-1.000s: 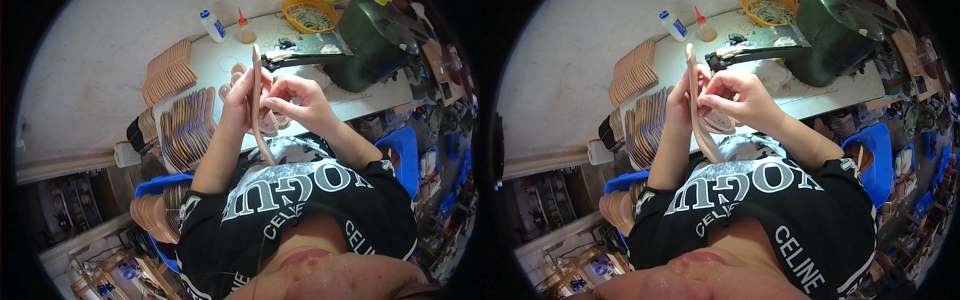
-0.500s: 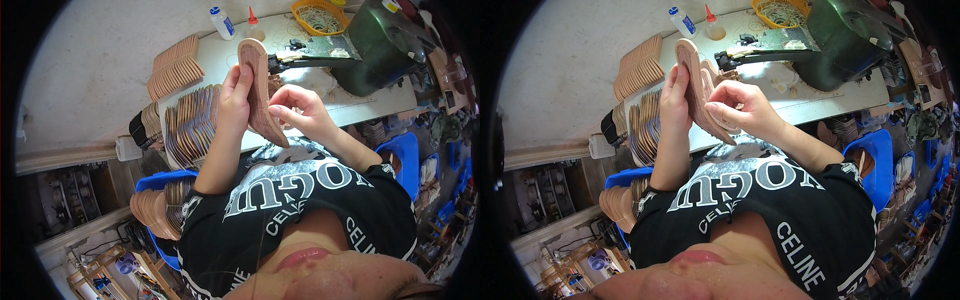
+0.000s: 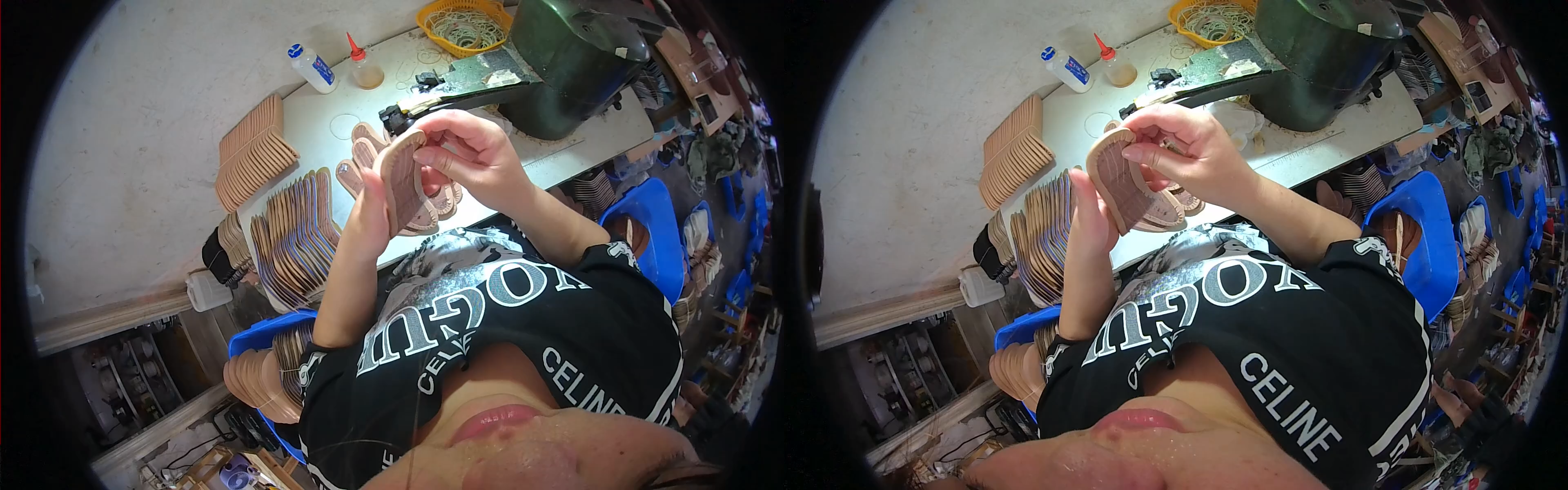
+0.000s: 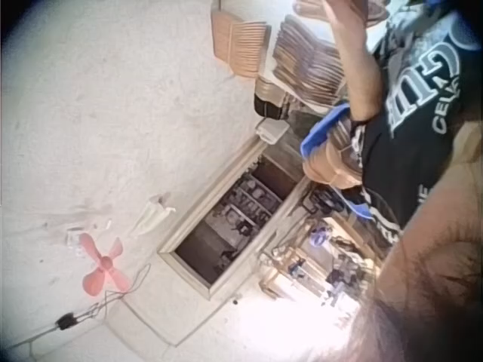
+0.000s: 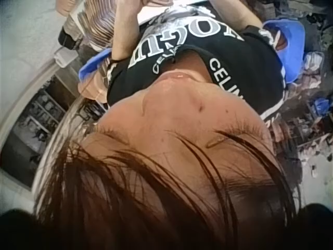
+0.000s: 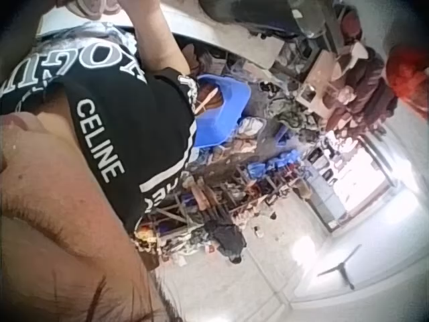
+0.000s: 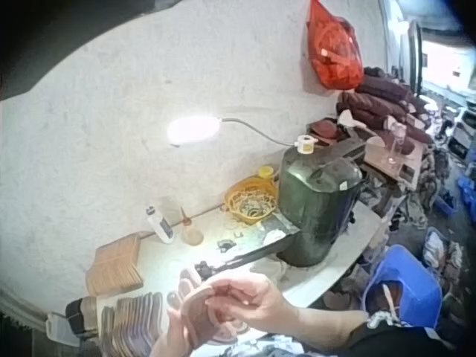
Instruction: Manually inspect and stack shoe soles in a manufacturing facility.
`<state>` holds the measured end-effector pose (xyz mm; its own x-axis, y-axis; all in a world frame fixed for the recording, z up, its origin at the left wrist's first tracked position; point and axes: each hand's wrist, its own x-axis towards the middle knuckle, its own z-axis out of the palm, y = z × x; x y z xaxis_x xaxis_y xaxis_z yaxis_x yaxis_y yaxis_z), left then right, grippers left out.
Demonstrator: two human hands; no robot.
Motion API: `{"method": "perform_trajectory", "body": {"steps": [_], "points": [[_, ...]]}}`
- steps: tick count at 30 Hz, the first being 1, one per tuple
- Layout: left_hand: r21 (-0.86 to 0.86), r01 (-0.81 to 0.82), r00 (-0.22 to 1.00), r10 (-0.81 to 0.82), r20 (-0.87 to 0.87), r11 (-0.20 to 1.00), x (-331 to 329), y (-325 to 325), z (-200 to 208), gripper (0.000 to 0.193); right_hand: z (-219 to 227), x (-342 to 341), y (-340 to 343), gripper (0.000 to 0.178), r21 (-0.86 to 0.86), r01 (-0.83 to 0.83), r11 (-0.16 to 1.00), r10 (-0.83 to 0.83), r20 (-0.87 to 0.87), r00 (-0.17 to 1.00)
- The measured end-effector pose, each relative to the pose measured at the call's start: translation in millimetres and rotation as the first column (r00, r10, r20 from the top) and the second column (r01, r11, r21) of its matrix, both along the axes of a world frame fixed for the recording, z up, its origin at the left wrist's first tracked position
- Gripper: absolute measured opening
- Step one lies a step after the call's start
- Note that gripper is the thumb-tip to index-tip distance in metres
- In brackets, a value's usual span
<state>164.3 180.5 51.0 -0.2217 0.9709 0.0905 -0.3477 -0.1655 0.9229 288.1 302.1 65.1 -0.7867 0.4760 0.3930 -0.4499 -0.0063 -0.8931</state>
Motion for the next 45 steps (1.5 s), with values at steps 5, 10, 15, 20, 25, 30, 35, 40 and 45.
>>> {"method": "perform_trajectory", "body": {"steps": [5, 10, 15, 20, 25, 30, 35, 40, 45], "points": [[0.067, -0.280, 0.720, 0.256, -0.646, 0.957, -0.8, 0.1, 10.4, 0.076, -3.5, 3.0, 9.7, 0.033, 0.042, -0.023, 0.999, 0.022, 0.011, 1.000], [0.434, -0.208, 0.210, 0.474, -0.855, 0.876, -21.6, 4.3, 10.0, 0.070, 0.9, 12.2, 20.5, 0.037, -0.323, -0.166, 0.932, 0.222, 0.145, 0.964], [0.475, -0.059, -0.068, 0.471, -0.880, 0.878, -26.6, 4.4, 33.0, 0.067, 7.0, 17.8, 25.8, 0.035, -0.492, -0.199, 0.848, 0.341, 0.219, 0.914], [0.263, 0.033, -0.129, 0.265, -0.956, 0.964, -18.1, 6.1, 37.2, 0.068, -9.7, 28.5, 39.9, 0.033, -0.414, -0.284, 0.865, 0.423, 0.297, 0.856], [0.278, 0.156, -0.190, 0.305, -0.933, 0.948, -19.3, -11.6, 31.3, 0.070, -12.2, 16.8, 33.4, 0.032, -0.528, -0.411, 0.743, 0.628, 0.337, 0.701], [0.239, 0.182, -0.228, 0.278, -0.933, 0.954, -17.7, -9.5, 35.5, 0.066, -22.1, 23.5, 18.1, 0.026, -0.677, -0.437, 0.592, 0.704, 0.170, 0.690], [0.261, 0.221, -0.231, 0.311, -0.922, 0.940, -20.3, -13.8, 40.5, 0.066, -13.4, 21.1, 8.8, 0.028, -0.699, -0.523, 0.489, 0.755, 0.039, 0.654], [0.245, 0.181, -0.226, 0.283, -0.932, 0.952, -19.2, -21.0, 32.7, 0.062, -15.1, 18.9, 2.9, 0.028, -0.631, -0.475, 0.613, 0.723, 0.207, 0.659], [0.214, 0.196, -0.218, 0.255, -0.942, 0.957, -11.7, -17.7, 34.0, 0.055, -22.3, 24.0, 6.9, 0.033, -0.696, -0.482, 0.532, 0.775, 0.171, 0.608]]}}
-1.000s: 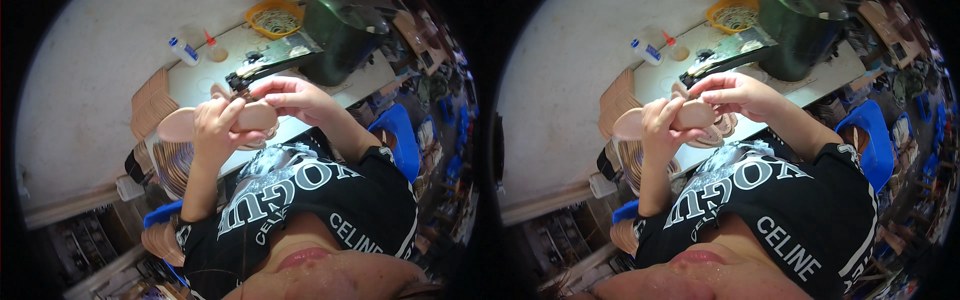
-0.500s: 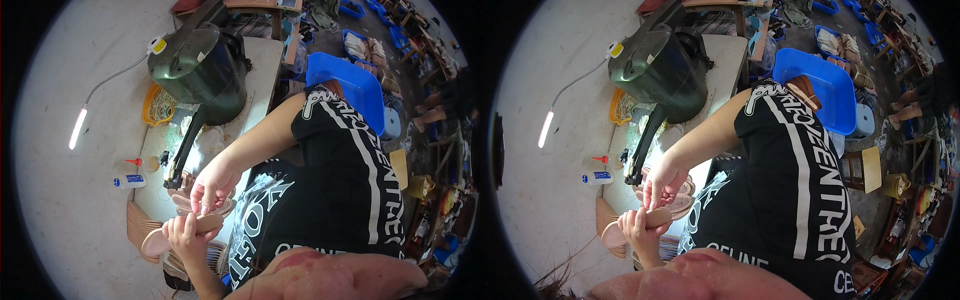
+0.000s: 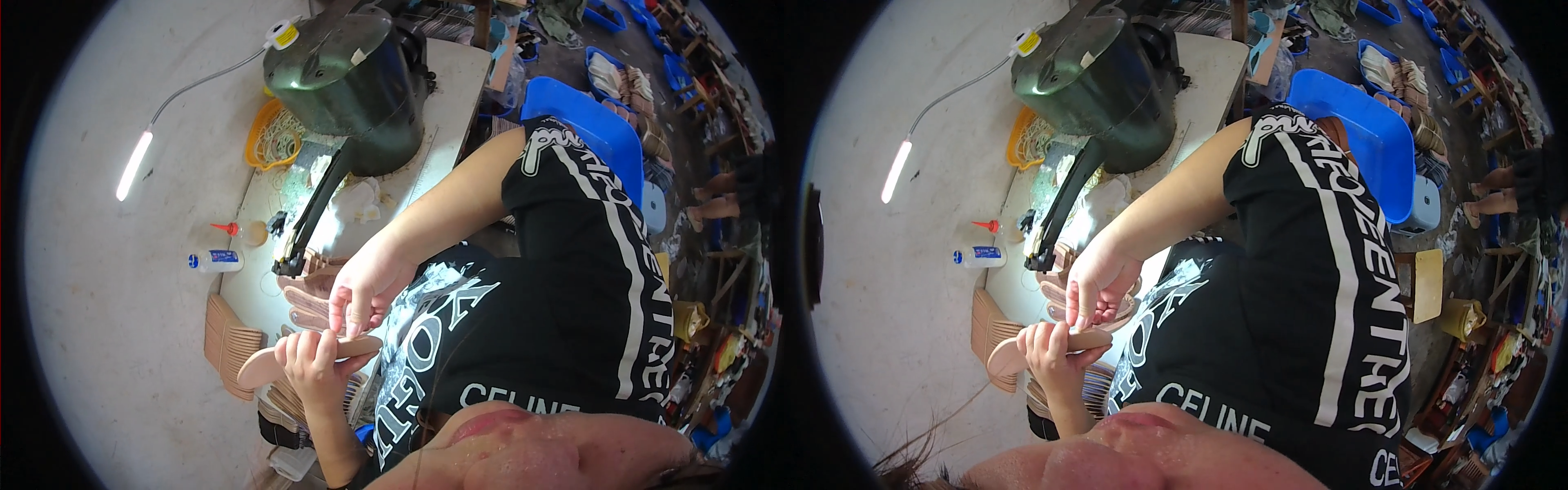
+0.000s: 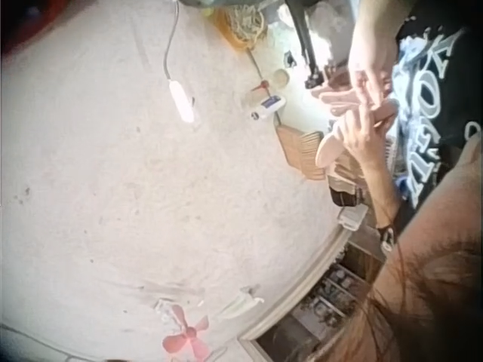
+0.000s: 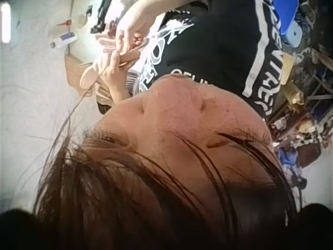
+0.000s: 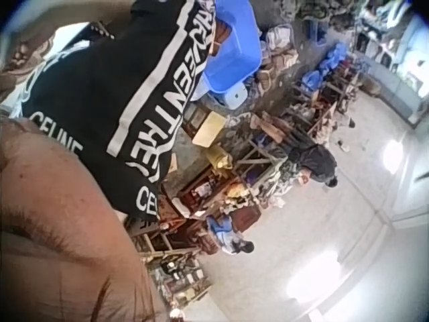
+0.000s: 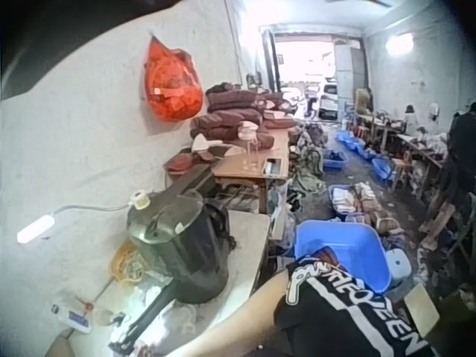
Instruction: Manually inspect and stack shoe soles in a manufacturing facility.
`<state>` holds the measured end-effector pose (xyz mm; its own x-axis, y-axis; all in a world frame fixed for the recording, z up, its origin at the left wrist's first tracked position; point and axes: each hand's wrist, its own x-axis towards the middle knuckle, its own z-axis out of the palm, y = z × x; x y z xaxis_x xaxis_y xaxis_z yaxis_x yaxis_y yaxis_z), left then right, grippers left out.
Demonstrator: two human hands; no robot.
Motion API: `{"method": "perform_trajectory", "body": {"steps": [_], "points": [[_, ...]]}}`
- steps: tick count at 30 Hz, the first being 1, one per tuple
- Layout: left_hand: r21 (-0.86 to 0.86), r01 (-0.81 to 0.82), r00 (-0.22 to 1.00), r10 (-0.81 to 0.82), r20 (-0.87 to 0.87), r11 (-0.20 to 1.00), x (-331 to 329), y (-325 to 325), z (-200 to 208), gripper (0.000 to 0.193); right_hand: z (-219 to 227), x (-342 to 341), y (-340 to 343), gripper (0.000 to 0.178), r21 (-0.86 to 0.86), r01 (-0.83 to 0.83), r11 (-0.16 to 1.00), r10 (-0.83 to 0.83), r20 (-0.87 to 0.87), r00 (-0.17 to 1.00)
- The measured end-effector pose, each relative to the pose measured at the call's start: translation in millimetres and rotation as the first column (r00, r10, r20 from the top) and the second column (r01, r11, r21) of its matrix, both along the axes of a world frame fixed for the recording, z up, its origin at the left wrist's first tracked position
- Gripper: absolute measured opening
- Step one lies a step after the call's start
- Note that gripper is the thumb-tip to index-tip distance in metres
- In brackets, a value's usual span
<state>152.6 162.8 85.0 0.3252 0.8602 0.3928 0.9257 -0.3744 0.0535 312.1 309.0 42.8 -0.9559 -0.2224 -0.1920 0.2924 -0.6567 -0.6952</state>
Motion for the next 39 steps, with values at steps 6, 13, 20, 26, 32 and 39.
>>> {"method": "perform_trajectory", "body": {"steps": [6, 13, 20, 26, 32, 39], "points": [[0.043, -0.007, 0.999, 0.009, -0.034, 0.999, -6.8, 0.1, 0.1, 0.047, 6.0, -3.0, -3.3, 0.042, 0.066, 0.005, 0.998, -0.007, 0.029, 1.000], [0.003, -0.019, 0.998, 0.019, 0.053, 1.000, -12.5, -12.1, -7.0, 0.056, 3.2, -7.8, -12.0, 0.042, -0.083, -0.027, 0.996, 0.026, -0.007, 1.000], [0.205, -0.033, 0.996, 0.014, 0.093, 0.978, -26.7, -18.2, -7.4, 0.046, 24.2, 1.0, -7.8, 0.048, -0.120, 0.054, 0.991, -0.062, -0.064, 0.996], [0.142, -0.114, 0.993, 0.109, 0.043, 0.983, -31.1, -9.9, -0.1, 0.041, 31.0, -21.5, 0.1, 0.046, -0.007, 0.043, 0.999, -0.043, -0.035, 0.998], [0.114, -0.127, 0.988, 0.116, 0.098, 0.985, -26.3, -8.7, 0.1, 0.052, 34.9, -29.5, 2.1, 0.051, -0.049, 0.073, 0.996, -0.076, -0.074, 0.994], [0.303, -0.031, 0.951, -0.065, 0.302, 0.952, -14.3, -19.0, -7.8, 0.059, 50.7, -17.9, -6.3, 0.043, -0.140, 0.045, 0.989, -0.051, -0.038, 0.998]]}}
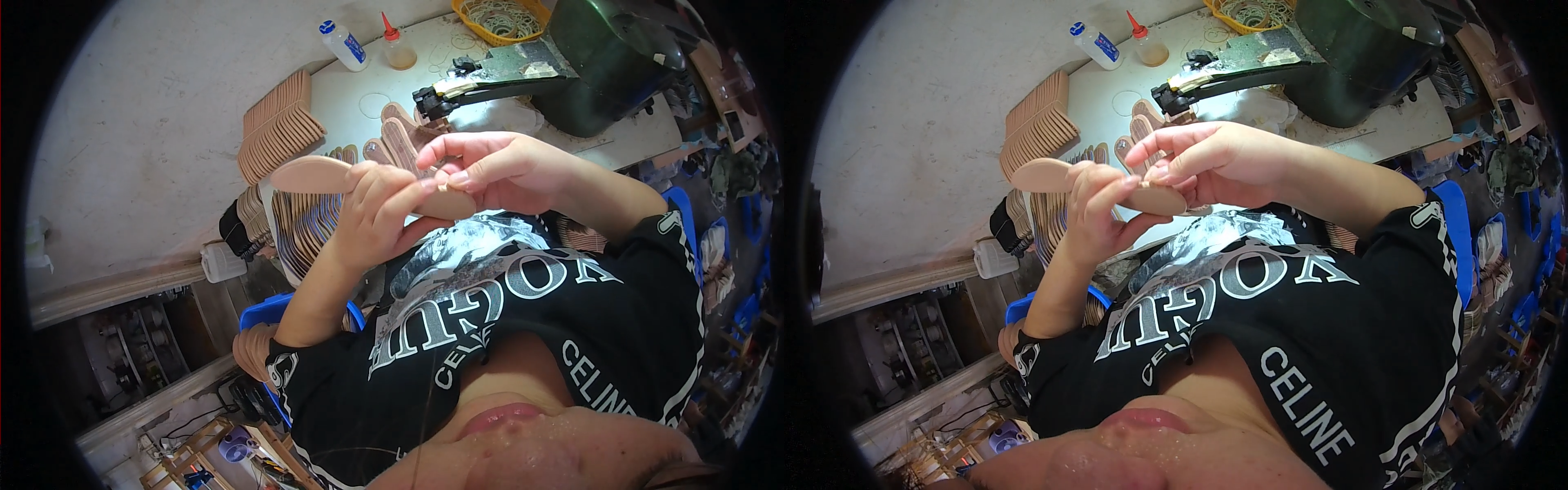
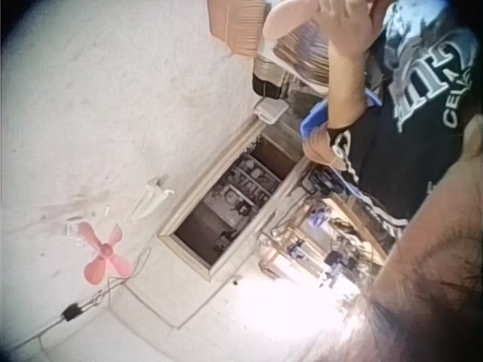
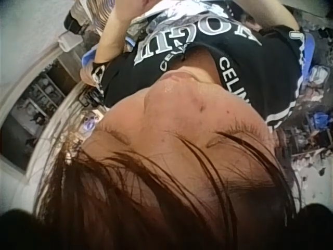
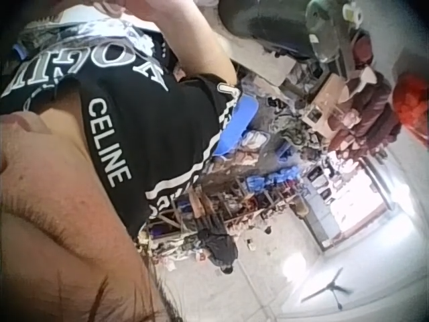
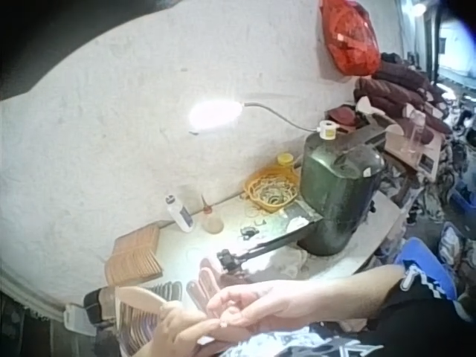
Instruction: Manually inspect and stack shoe soles in a manufacturing facility.
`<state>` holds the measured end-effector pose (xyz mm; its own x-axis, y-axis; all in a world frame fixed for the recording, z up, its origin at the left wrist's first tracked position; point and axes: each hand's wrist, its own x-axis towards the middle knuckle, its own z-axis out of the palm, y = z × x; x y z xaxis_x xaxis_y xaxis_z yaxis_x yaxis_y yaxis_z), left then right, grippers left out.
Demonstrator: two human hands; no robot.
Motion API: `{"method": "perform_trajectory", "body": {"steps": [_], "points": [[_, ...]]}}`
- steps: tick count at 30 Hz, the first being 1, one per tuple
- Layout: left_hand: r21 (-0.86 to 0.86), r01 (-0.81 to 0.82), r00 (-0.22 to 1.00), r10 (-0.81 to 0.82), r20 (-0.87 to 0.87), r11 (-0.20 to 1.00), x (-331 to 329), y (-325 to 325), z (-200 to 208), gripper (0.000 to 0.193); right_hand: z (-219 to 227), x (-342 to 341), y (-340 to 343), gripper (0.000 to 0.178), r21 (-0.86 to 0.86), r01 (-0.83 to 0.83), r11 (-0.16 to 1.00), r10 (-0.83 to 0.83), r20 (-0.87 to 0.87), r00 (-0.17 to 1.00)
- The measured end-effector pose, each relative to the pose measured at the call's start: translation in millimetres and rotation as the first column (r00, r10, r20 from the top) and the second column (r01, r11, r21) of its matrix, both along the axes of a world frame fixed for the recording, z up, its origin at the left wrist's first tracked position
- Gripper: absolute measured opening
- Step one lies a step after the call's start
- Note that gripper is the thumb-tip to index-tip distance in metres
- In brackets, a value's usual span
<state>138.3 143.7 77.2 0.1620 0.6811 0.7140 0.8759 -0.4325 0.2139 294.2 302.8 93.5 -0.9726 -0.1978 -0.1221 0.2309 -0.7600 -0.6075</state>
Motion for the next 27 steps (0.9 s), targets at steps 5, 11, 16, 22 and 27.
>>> {"method": "perform_trajectory", "body": {"steps": [5, 11, 16, 22, 27], "points": [[0.078, 0.036, 0.996, -0.030, -0.086, 0.996, 2.0, -6.1, -2.7, 0.057, -4.2, 7.5, -5.2, 0.039, -0.034, -0.024, 0.999, 0.025, 0.027, 0.999], [0.025, 0.030, 0.998, -0.032, 0.060, 0.999, 1.1, -5.1, -0.8, 0.057, -2.0, 2.7, -14.0, 0.051, 0.057, 0.112, 0.992, -0.101, -0.167, 0.981], [-0.012, 0.011, 0.995, -0.009, 0.101, 1.000, 6.4, -8.1, 3.5, 0.058, -8.0, 1.2, -15.1, 0.047, 0.034, 0.161, 0.986, -0.147, -0.267, 0.953], [0.053, -0.029, 0.999, 0.027, 0.047, 0.998, 8.9, -16.8, 0.6, 0.057, -4.2, 2.4, -12.6, 0.034, -0.040, 0.060, 0.997, -0.064, -0.085, 0.994], [0.011, -0.030, 0.997, 0.029, 0.074, 0.999, 10.7, -15.4, -6.0, 0.054, -6.0, -1.4, -9.0, 0.034, -0.086, -0.030, 0.996, 0.033, 0.037, 0.999]]}}
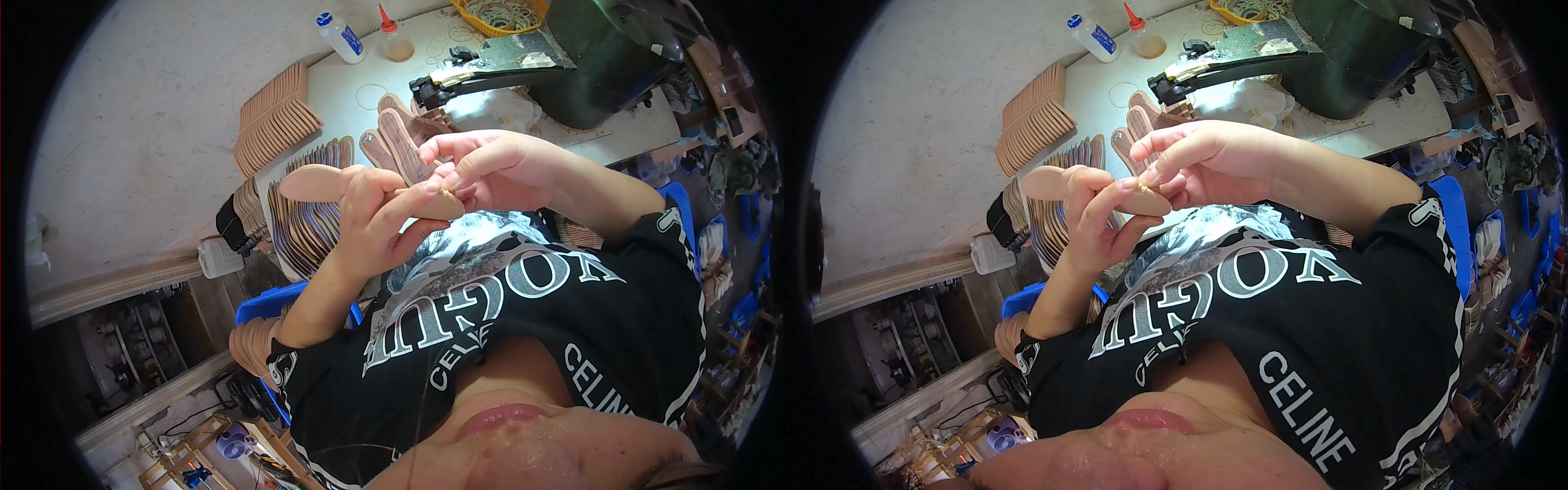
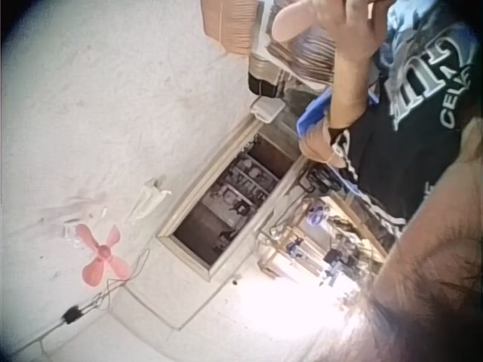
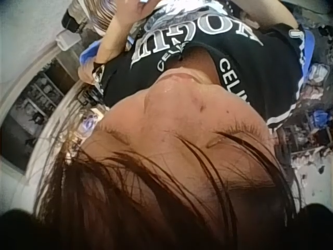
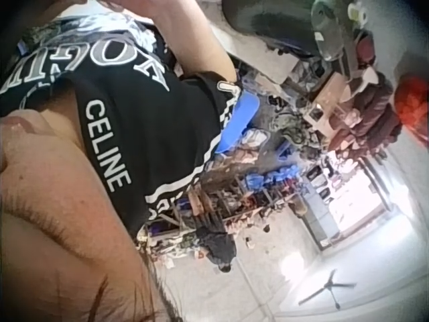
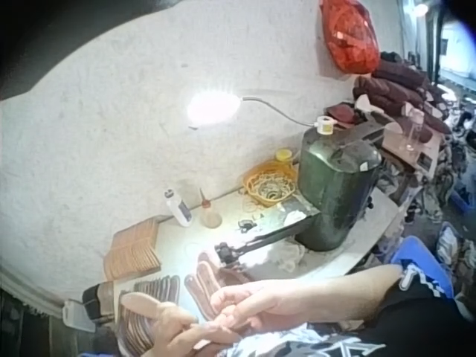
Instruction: Manually inspect and stack shoe soles in a manufacturing facility.
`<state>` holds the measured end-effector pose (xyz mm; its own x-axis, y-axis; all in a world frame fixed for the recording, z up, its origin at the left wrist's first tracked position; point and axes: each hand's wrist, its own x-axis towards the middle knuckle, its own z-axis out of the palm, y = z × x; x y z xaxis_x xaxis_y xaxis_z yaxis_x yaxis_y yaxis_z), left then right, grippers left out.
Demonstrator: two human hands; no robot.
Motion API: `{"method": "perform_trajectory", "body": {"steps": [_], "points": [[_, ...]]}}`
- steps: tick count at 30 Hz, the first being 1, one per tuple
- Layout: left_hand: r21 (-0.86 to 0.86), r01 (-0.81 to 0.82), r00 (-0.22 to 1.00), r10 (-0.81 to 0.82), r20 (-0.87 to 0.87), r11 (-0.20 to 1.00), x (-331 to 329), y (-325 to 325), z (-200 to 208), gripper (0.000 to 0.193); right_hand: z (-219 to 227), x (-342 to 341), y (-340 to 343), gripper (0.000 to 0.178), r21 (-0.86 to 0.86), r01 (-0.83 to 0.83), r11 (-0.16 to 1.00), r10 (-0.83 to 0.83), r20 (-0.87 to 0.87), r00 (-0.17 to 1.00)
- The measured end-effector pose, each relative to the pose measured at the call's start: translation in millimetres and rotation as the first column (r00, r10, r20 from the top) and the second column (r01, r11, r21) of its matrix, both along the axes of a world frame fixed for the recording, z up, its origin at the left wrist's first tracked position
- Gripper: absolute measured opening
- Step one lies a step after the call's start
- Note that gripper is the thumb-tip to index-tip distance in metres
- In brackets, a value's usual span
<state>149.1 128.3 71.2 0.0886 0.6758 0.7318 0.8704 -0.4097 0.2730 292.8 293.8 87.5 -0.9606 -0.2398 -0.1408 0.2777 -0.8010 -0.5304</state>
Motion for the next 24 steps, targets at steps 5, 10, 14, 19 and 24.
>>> {"method": "perform_trajectory", "body": {"steps": [5, 10, 14, 19, 24], "points": [[-0.106, -0.070, 0.984, 0.086, 0.158, 0.992, 3.2, 0.4, -1.9, 0.054, -3.5, -5.9, -2.3, 0.037, 0.106, 0.178, 0.978, -0.152, -0.219, 0.964], [-0.146, -0.003, 0.955, 0.046, 0.294, 0.989, 8.1, 1.1, -0.3, 0.056, -2.2, -7.6, -6.2, 0.036, 0.152, 0.277, 0.949, -0.218, -0.319, 0.922], [-0.100, -0.047, 0.970, 0.069, 0.235, 0.994, 7.6, -1.9, 2.9, 0.056, 5.2, -6.3, -1.6, 0.032, 0.131, 0.125, 0.984, -0.091, -0.237, 0.967], [-0.043, -0.044, 0.977, 0.052, 0.207, 0.998, 6.1, 0.6, -7.6, 0.054, -9.2, -13.1, 12.2, 0.030, 0.071, -0.062, 0.996, 0.062, -0.003, 0.998], [-0.065, -0.014, 0.984, 0.025, 0.176, 0.998, 8.5, -1.4, -5.2, 0.054, -17.8, -11.6, 5.9, 0.026, 0.007, -0.126, 0.992, 0.126, 0.003, 0.992]]}}
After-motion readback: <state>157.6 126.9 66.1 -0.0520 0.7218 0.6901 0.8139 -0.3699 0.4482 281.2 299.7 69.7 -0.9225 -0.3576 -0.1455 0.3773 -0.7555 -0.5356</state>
